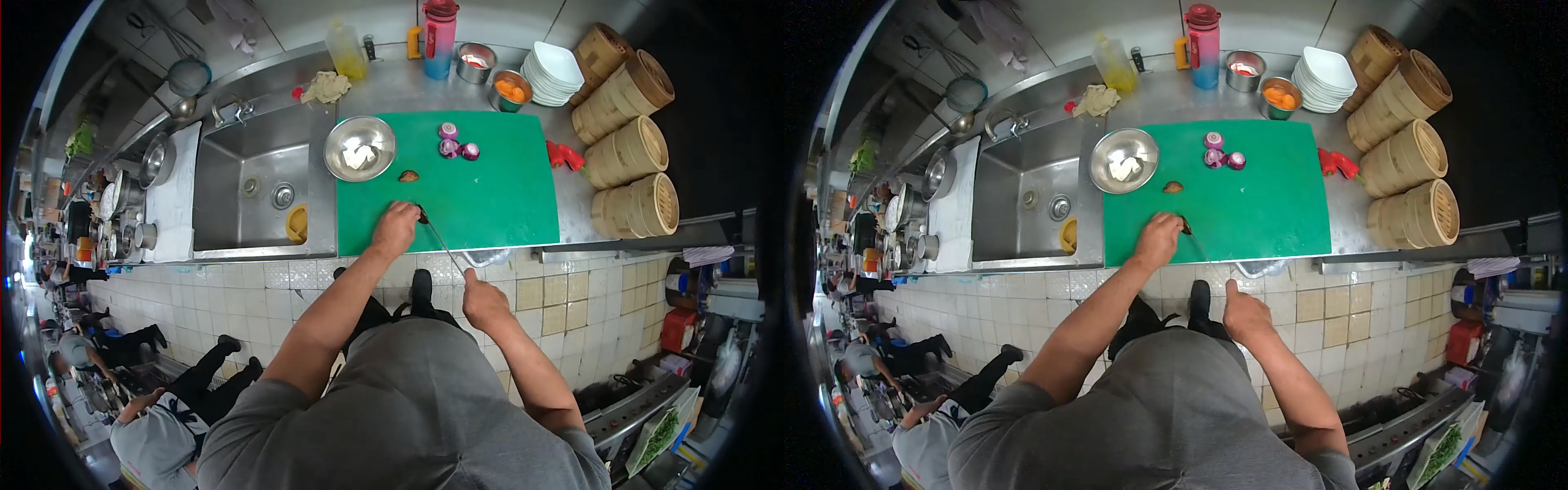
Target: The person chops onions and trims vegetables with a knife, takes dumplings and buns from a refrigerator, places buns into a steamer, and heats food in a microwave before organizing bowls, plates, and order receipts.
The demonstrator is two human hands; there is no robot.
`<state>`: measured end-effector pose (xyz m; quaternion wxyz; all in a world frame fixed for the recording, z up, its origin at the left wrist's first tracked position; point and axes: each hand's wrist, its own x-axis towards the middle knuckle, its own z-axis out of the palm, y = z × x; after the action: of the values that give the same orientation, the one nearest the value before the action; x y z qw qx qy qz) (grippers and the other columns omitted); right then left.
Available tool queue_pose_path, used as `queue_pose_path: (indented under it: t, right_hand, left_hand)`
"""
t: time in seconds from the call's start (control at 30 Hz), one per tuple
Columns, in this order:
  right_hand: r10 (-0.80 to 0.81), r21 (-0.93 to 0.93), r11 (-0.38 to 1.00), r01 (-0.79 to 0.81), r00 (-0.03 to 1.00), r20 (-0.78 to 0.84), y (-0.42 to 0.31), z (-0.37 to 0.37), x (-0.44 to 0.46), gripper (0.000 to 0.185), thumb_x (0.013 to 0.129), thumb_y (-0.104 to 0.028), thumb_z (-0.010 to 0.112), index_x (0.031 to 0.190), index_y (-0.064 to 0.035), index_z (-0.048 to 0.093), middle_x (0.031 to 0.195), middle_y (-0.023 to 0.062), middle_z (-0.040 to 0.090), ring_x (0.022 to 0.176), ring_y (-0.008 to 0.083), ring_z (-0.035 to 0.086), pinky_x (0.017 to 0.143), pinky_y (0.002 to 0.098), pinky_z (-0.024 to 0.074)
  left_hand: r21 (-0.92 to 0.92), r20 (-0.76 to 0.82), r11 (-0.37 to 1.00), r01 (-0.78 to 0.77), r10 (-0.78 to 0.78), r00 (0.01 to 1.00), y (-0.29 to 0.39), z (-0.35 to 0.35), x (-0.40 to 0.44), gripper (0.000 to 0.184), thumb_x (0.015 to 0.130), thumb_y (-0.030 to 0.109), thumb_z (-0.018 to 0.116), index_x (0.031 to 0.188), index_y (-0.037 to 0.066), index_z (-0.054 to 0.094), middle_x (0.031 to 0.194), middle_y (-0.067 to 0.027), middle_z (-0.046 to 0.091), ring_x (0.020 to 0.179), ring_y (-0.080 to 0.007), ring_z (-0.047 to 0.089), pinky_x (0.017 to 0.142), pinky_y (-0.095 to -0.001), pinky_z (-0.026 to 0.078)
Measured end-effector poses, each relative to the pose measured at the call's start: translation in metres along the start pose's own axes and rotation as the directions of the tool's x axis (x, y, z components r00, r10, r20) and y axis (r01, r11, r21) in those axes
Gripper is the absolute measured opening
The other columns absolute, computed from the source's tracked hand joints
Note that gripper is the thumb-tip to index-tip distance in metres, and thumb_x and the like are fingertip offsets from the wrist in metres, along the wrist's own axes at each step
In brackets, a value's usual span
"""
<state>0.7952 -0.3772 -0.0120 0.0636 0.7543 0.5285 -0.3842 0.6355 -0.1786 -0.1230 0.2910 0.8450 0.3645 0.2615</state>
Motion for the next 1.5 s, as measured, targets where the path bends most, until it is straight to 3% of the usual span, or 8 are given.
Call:
queue_pose_path:
  t: [0.67,0.73,0.87,0.93,1.07,1.23,1.43,1.5]
  right_hand:
    - [-0.019,0.032,0.999,0.021,0.998,-0.064,0.010,0.016,0.023,0.030,0.089,-0.007,0.049,0.119,-0.0008,0.045,0.097,0.0268,0.070,0.095,0.0455,0.067,0.083,0.0556,0.0512]
    - [-0.028,0.050,0.998,0.032,0.996,-0.087,0.006,0.004,0.011,0.028,0.090,-0.009,0.050,0.117,-0.0018,0.046,0.096,0.0264,0.070,0.094,0.0452,0.068,0.083,0.0559,0.0510]
    - [-0.073,-0.025,0.997,0.070,0.986,-0.148,0.004,-0.018,0.004,0.023,0.094,-0.014,0.050,0.114,-0.0035,0.048,0.090,0.0246,0.071,0.089,0.0438,0.069,0.079,0.0551,0.0520]
    - [-0.077,-0.064,0.996,0.069,0.987,-0.139,0.004,-0.024,0.007,0.022,0.095,-0.015,0.049,0.113,-0.0034,0.050,0.088,0.0251,0.071,0.087,0.0436,0.069,0.077,0.0546,0.0524]
    - [-0.048,-0.009,0.999,0.048,0.985,-0.168,0.014,-0.019,0.008,0.022,0.096,-0.016,0.049,0.113,-0.0037,0.051,0.087,0.0260,0.070,0.088,0.0444,0.069,0.078,0.0561,0.0517]
    - [-0.003,0.127,0.991,0.031,0.976,-0.217,0.034,-0.003,0.006,0.021,0.097,-0.019,0.050,0.112,-0.0035,0.050,0.082,0.0290,0.066,0.081,0.0498,0.064,0.074,0.0603,0.0482]
    - [0.049,0.215,0.977,0.005,0.968,-0.245,0.041,0.000,-0.006,0.022,0.097,-0.018,0.051,0.113,-0.0033,0.051,0.087,0.0295,0.068,0.086,0.0493,0.065,0.078,0.0608,0.0482]
    - [0.038,0.227,0.974,0.023,0.964,-0.261,0.044,0.002,-0.008,0.022,0.097,-0.018,0.051,0.113,-0.0034,0.051,0.086,0.0295,0.067,0.085,0.0495,0.065,0.077,0.0610,0.0481]
  left_hand:
    - [-0.001,-0.056,1.000,0.012,-0.012,0.998,-0.002,0.001,-0.004,0.014,0.082,-0.002,0.067,0.094,0.000,0.063,0.097,-0.0150,0.063,0.100,-0.0353,0.060,0.085,-0.0429,0.051]
    - [-0.169,-0.082,0.930,0.326,-0.342,0.936,0.002,-0.007,-0.008,0.028,0.081,-0.001,0.071,0.106,0.002,0.060,0.099,-0.0152,0.062,0.097,-0.0336,0.061,0.082,-0.0425,0.052]
    - [-0.029,-0.199,0.988,0.149,-0.151,0.968,0.030,-0.039,-0.012,0.039,0.080,0.001,0.074,0.114,0.003,0.056,0.102,-0.0161,0.060,0.095,-0.0318,0.062,0.079,-0.0423,0.053]
    - [-0.023,-0.140,0.993,0.112,-0.114,0.984,0.037,-0.046,-0.011,0.040,0.080,0.001,0.073,0.116,0.001,0.056,0.119,-0.0192,0.055,0.111,-0.0385,0.058,0.093,-0.0455,0.049]
    - [-0.123,0.008,0.954,0.274,-0.276,0.961,0.016,-0.018,-0.009,0.041,0.081,0.004,0.075,0.118,0.004,0.058,0.117,-0.0168,0.055,0.104,-0.0343,0.059,0.086,-0.0432,0.051]
    - [0.060,0.068,0.997,0.043,-0.047,0.997,0.037,-0.008,0.002,0.030,0.082,0.007,0.073,0.110,0.005,0.063,0.110,-0.0169,0.056,0.106,-0.0363,0.059,0.089,-0.0441,0.051]
    - [0.201,0.229,0.968,0.147,-0.193,0.954,0.012,0.004,0.022,0.023,0.076,0.001,0.071,0.097,0.002,0.064,0.109,-0.0184,0.057,0.109,-0.0371,0.057,0.090,-0.0449,0.052]
    - [0.226,0.193,0.969,0.104,-0.149,0.970,0.002,0.011,0.022,0.021,0.074,0.000,0.070,0.094,0.002,0.064,0.106,-0.0181,0.059,0.105,-0.0365,0.059,0.088,-0.0448,0.052]
